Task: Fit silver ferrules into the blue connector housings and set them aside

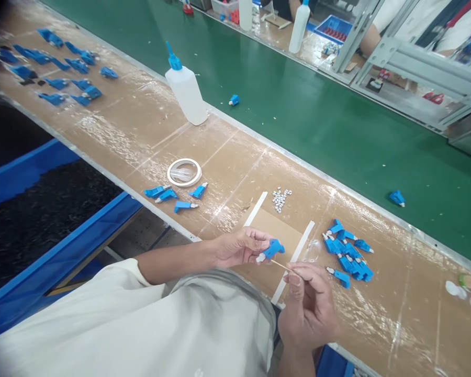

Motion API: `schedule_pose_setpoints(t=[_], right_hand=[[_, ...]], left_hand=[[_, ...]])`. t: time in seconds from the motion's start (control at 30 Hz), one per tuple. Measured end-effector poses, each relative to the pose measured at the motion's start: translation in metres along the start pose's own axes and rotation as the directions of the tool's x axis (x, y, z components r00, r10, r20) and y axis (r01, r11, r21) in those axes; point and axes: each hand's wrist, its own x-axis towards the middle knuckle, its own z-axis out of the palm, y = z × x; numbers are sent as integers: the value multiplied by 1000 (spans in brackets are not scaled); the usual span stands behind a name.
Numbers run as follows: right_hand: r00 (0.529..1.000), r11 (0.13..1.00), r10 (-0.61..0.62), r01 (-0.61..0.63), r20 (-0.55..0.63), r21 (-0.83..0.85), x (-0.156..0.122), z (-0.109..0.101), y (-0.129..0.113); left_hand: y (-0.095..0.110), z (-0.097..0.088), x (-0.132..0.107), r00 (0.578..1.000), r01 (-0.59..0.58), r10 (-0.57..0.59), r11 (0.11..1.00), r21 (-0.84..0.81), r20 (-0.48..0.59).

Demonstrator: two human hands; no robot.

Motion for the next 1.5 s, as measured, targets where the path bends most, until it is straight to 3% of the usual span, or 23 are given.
schedule_pose_setpoints(t=[0.13,0.37,0.57,0.73,1.07,1.2,1.37,1.5], right_hand=[[998,994,-51,53,23,-97,-2,3,4],[992,988,-88,98,90,-116,-2,2,11],[963,946,-246,264,110,-190,0,2,14],[964,956,-216,241,155,-166,-2,0,14],[941,924,-295,325,166,-202,-1,1,16],[965,956,-234,250,116,-153,-1,0,15],[995,999,-41,43,-92,14,-1,-7,13],[996,996,82,-81,33,-33,-6,-12,25]], left_hand=[[1,3,-1,1000,3,-3,1000,27,0],[0,5,1,1000,-4,4,1000,28,-13],[-1,2,3,999,-8,10,999,42,-39],[-1,3,3,997,9,-5,999,54,-76],[-3,1,3,999,10,-8,999,39,-51],[-3,-4,4,1000,17,-17,1000,22,19],[-1,-11,4,997,27,-28,1000,15,75],[2,-14,4,994,10,-11,1000,12,109]])
